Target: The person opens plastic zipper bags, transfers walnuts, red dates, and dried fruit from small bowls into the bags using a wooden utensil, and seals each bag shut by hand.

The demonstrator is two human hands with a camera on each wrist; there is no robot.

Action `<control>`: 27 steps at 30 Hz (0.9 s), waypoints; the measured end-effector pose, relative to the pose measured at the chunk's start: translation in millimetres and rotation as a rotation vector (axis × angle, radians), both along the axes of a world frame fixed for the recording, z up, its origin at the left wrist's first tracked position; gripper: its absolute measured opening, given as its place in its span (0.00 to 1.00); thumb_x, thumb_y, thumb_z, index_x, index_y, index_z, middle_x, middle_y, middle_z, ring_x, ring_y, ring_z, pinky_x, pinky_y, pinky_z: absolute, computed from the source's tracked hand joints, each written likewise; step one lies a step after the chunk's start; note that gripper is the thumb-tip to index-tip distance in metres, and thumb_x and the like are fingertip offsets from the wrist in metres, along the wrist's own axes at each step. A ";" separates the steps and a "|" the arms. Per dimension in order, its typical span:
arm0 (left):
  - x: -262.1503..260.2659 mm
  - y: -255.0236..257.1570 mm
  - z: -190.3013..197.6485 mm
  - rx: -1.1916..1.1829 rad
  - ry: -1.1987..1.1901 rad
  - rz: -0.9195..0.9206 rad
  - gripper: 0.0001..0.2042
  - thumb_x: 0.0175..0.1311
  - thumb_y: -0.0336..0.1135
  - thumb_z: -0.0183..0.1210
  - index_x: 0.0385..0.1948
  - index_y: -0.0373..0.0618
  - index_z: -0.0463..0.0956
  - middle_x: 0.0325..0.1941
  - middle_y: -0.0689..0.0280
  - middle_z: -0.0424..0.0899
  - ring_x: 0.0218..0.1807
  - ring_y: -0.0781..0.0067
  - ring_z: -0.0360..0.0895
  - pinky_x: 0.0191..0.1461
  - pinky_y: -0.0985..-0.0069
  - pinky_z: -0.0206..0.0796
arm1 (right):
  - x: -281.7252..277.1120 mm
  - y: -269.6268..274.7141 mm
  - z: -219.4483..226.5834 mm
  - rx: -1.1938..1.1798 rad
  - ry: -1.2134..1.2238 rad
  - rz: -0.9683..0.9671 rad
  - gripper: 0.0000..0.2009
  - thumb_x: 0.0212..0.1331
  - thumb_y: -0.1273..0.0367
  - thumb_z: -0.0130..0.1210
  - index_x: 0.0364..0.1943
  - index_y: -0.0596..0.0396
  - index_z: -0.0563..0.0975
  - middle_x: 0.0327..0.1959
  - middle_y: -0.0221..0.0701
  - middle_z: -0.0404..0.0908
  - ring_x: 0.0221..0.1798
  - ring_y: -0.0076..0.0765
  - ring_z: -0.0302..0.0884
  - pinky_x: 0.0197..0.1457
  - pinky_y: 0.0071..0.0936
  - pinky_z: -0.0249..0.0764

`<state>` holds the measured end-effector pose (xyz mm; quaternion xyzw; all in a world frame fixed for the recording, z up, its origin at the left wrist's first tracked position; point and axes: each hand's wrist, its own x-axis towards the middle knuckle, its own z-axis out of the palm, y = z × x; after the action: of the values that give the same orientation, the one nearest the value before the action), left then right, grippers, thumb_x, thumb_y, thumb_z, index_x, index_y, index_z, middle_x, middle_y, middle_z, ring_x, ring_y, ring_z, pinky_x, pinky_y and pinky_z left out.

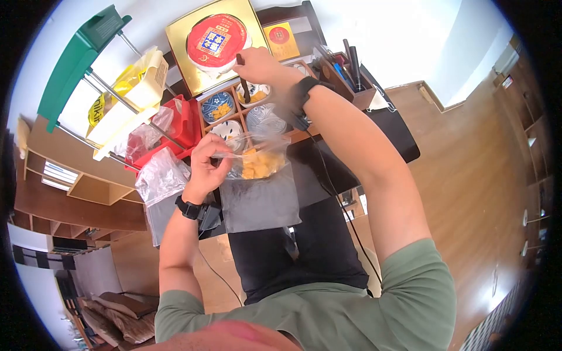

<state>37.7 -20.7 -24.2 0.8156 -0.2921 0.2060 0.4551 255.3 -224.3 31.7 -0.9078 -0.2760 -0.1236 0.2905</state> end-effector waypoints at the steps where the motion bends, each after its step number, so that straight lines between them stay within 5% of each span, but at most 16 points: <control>1: 2.5 0.3 0.4 0.005 -0.005 -0.006 0.07 0.50 0.20 0.65 0.31 0.39 0.82 0.36 0.60 0.80 0.40 0.62 0.80 0.46 0.72 0.72 | 4.2 -2.3 -0.7 -0.007 0.020 -0.025 0.17 0.62 0.57 0.62 0.44 0.58 0.85 0.42 0.46 0.88 0.49 0.53 0.86 0.57 0.44 0.79; 8: -0.3 0.3 -0.2 0.014 -0.014 -0.010 0.07 0.50 0.20 0.65 0.31 0.39 0.82 0.36 0.60 0.80 0.40 0.63 0.80 0.46 0.73 0.72 | -5.5 -7.7 -7.3 0.076 0.032 -0.032 0.16 0.61 0.57 0.63 0.43 0.54 0.85 0.40 0.43 0.89 0.46 0.52 0.87 0.54 0.42 0.80; 11: 2.7 0.9 -1.8 -0.002 0.005 -0.005 0.07 0.50 0.20 0.65 0.32 0.39 0.82 0.36 0.60 0.80 0.40 0.63 0.80 0.45 0.73 0.72 | -10.6 -7.4 -4.9 0.109 -0.067 0.027 0.21 0.63 0.54 0.55 0.40 0.62 0.84 0.40 0.50 0.87 0.47 0.59 0.85 0.55 0.45 0.79; 18: 3.1 -1.0 -0.7 -0.013 -0.015 -0.009 0.07 0.50 0.21 0.65 0.32 0.40 0.82 0.36 0.62 0.80 0.40 0.65 0.79 0.46 0.73 0.71 | -21.7 -8.5 0.6 0.126 -0.102 0.079 0.16 0.63 0.58 0.61 0.41 0.58 0.84 0.34 0.45 0.87 0.39 0.51 0.87 0.48 0.38 0.81; 27: 4.6 0.8 -0.6 -0.011 -0.030 -0.011 0.07 0.51 0.21 0.66 0.32 0.40 0.82 0.36 0.61 0.79 0.39 0.64 0.80 0.44 0.73 0.72 | -11.7 -22.5 2.2 0.140 -0.015 0.008 0.19 0.63 0.55 0.62 0.45 0.57 0.86 0.38 0.43 0.89 0.42 0.48 0.88 0.50 0.38 0.81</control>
<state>42.3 -19.8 -24.8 0.8082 -0.3023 0.2170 0.4564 243.5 -246.7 33.9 -0.8832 -0.2726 -0.1483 0.3516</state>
